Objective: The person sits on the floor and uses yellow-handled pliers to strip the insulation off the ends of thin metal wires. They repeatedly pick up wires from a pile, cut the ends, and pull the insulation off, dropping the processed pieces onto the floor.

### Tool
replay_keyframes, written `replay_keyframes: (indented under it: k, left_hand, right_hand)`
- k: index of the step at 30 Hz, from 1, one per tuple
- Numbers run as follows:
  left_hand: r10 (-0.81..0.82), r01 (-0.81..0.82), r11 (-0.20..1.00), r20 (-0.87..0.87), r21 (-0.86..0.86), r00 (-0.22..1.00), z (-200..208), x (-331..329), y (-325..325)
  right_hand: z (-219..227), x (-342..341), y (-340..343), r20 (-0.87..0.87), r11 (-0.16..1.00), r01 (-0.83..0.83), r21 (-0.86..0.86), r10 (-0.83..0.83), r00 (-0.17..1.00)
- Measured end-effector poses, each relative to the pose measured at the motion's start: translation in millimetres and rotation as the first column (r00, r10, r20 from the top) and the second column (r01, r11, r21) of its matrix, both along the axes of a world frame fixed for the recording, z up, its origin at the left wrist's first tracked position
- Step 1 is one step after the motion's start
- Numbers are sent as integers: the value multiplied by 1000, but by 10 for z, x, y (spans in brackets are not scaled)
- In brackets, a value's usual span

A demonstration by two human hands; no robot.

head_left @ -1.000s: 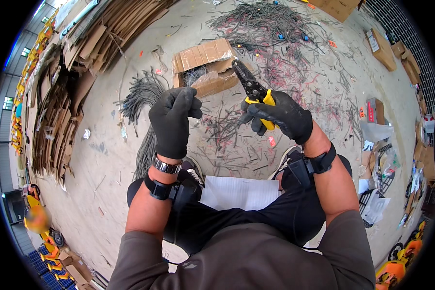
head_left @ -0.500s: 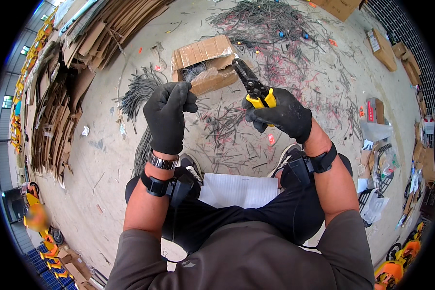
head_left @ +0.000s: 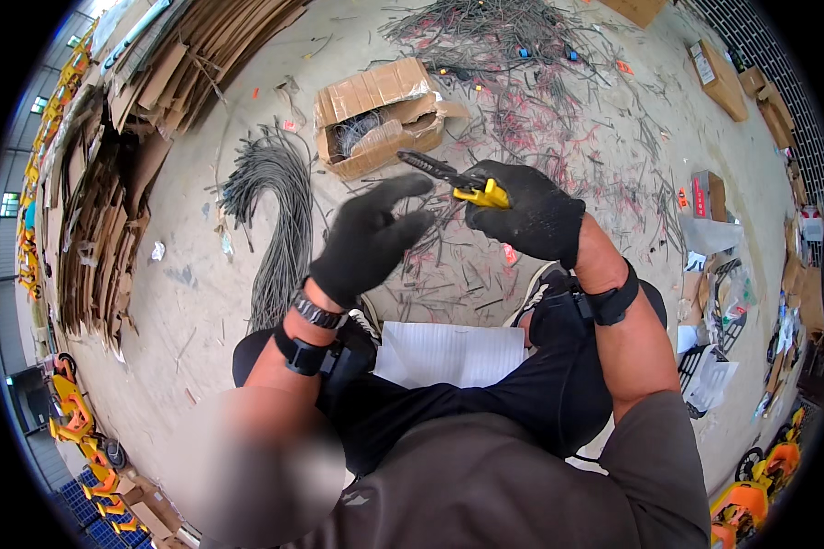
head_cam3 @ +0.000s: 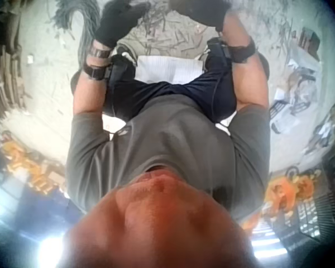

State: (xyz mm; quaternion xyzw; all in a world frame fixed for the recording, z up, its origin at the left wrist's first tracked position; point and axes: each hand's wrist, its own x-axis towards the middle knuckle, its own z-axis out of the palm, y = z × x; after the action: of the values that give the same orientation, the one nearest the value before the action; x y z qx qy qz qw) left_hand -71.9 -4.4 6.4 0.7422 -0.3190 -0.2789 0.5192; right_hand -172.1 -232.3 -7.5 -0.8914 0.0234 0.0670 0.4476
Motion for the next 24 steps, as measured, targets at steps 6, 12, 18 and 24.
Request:
replay_keyframes:
  k: [6, 12, 18, 24]
  left_hand:
    - [-46, 49, 999, -407, -4, 912, -173, -115, -81]
    - [-70, 73, 997, -414, -7, 908, -175, -141, -81]
    - [183, -290, 939, -448, -184, 875, -44, 8, -36]
    - [225, -379, 891, -482, -250, 846, -15, 36, -19]
  right_hand:
    - [-46, 19, 14, 13, 999, -30, 12, 30, 999]
    - [-16, 17, 59, -10, 971, 72, 228, -71, 997]
    - [44, 46, -27, 199, 971, 199, 130, -223, 954]
    - [-187, 39, 116, 334, 989, 109, -98, -71, 940]
